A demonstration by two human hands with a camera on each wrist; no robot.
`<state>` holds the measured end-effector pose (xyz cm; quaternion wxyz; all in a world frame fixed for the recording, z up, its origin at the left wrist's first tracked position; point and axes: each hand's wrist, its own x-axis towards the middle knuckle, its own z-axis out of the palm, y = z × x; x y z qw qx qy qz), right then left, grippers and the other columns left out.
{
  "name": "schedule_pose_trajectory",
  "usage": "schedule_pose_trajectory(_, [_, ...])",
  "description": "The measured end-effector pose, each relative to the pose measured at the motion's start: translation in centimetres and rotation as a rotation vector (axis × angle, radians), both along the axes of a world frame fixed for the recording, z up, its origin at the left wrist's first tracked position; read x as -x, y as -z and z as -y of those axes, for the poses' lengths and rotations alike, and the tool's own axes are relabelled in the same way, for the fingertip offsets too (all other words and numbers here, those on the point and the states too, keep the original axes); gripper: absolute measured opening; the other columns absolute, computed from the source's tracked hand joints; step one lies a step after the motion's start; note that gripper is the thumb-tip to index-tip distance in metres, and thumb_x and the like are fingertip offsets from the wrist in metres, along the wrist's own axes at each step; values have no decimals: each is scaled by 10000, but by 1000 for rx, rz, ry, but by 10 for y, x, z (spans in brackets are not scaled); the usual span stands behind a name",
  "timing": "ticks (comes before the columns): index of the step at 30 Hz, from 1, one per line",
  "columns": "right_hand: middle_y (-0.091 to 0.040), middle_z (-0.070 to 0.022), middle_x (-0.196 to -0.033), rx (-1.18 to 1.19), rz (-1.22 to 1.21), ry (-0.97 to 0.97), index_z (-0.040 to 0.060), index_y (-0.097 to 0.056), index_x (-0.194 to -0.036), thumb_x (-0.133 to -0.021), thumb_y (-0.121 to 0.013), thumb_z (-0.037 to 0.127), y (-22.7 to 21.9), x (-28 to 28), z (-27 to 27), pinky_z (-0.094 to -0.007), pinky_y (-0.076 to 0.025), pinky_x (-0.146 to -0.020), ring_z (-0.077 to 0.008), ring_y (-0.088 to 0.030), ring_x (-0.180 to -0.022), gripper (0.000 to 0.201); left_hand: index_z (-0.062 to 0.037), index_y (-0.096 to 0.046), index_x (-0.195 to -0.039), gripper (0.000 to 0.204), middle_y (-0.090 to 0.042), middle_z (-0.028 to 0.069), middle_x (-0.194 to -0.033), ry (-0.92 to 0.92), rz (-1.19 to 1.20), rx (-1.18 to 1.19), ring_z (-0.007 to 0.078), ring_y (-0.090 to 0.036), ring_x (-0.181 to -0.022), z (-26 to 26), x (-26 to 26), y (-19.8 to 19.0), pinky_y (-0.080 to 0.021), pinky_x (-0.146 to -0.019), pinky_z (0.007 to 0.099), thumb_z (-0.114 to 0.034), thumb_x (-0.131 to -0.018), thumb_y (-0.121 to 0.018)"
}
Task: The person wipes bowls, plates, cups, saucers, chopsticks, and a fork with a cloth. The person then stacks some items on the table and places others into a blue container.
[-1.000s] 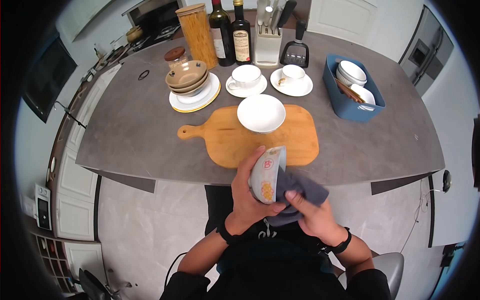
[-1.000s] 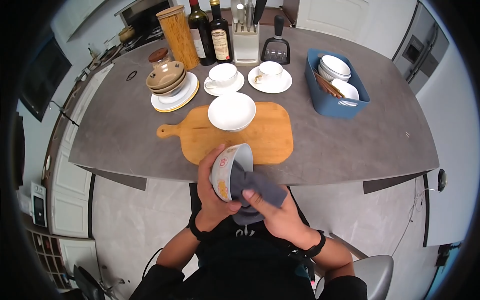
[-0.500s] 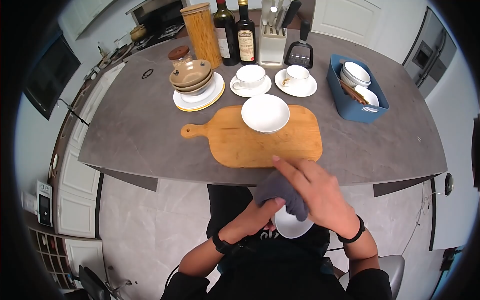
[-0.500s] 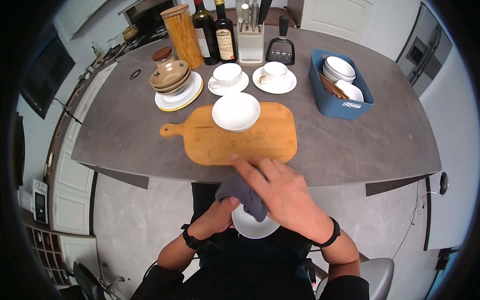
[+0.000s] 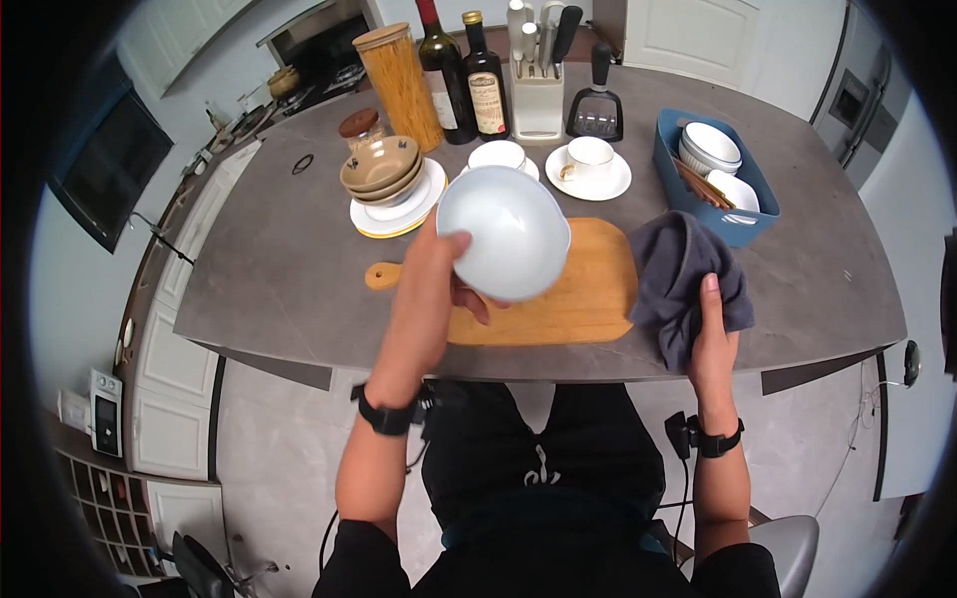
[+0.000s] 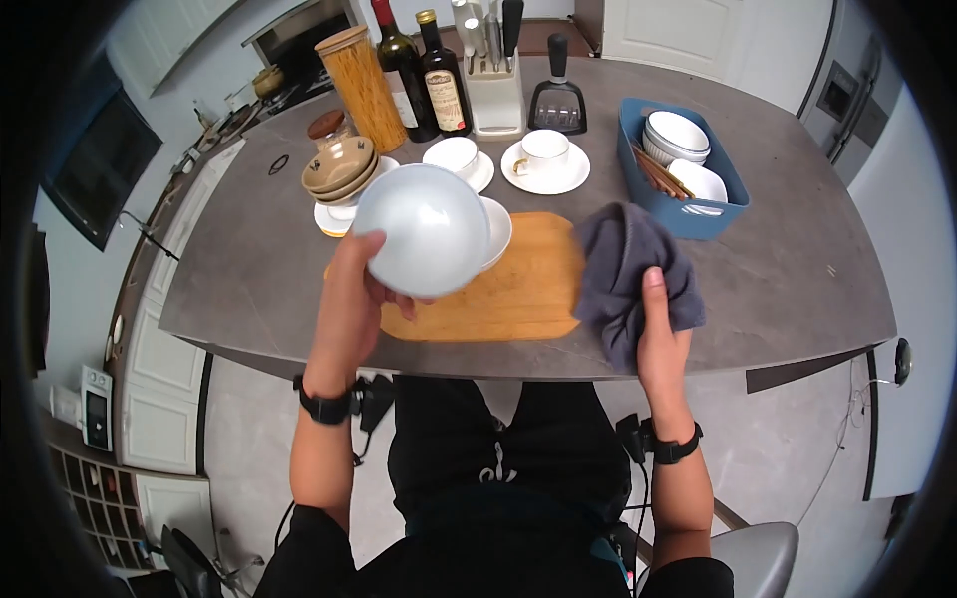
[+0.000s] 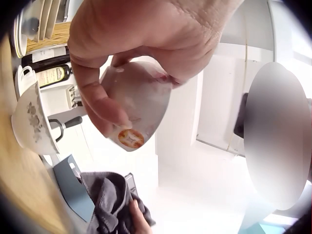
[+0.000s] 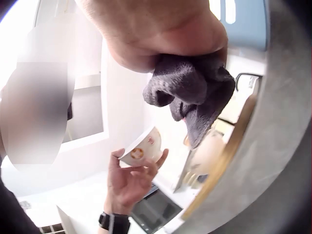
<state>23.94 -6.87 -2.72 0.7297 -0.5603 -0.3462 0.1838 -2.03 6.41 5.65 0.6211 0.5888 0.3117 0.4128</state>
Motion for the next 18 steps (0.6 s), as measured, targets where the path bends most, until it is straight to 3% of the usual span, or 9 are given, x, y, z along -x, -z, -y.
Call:
schedule_pose_trajectory(1, [-599, -113, -1374, 15, 34, 47, -53, -536, -1404, -1058, -573, 329, 17, -16, -3, -310, -395, -1091, -176, -539, -1273, 516, -8, -429, -1457, 551, -664, 131, -940, -6, -78, 65, 155, -645, -605, -13, -5, -2, -468, -429, 256, -275, -975, -431])
schedule_pose_trajectory(2, [-599, -113, -1374, 4, 27, 55, -53, -536, -1404, -1058, -573, 329, 18, -19, -4, -310, -395, -1091, -176, -539, -1273, 516, -8, -429, -1457, 551, -664, 131, -940, 2, -85, 54, 155, -645, -605, -24, -9, -1, -468, -429, 256, -275, -975, -431])
schedule_pose_trajectory(4, [-596, -123, -1379, -128, -310, -6, -63, -528, -1407, -1056, -573, 329, 23, -24, -3, -318, -391, -1099, -188, -537, -1281, 528, -7, -450, -1434, 525, -633, 115, -796, -66, -290, 120, 158, -592, -518, -41, -18, 7, -469, -442, 260, -277, -991, -366])
schedule_pose_trajectory(8, [-580, -123, -1394, 24, -117, 22, -44, -508, -1427, -1046, -585, 313, 28, -29, 2, -335, -418, -1100, -191, -558, -1267, 528, -4, -504, -1390, 447, -625, 84, -773, -37, -338, 45, 130, -550, -469, -53, -25, 18, -418, -389, 245, -186, -1006, -363])
schedule_pose_trajectory(13, [-627, -122, -1333, 1, -160, -7, -73, -540, -1386, -1048, -584, 297, 24, -25, 1, -327, -406, -1084, -187, -568, -1229, 503, -19, -481, -1449, 449, -635, 67, -793, -52, -418, 10, 78, -485, -423, -59, -29, 26, -358, -345, 217, -122, -1021, -396])
schedule_pose_trajectory(18, [-640, -117, -1312, 31, -100, 20, -76, -550, -1374, -1046, -594, 275, 20, -23, 4, -323, -417, -1071, -180, -574, -1215, 482, -16, -557, -1378, 395, -601, 16, -692, -50, -497, -54, 49, -446, -411, -65, -31, 30, -336, -346, 237, -94, -1018, -413])
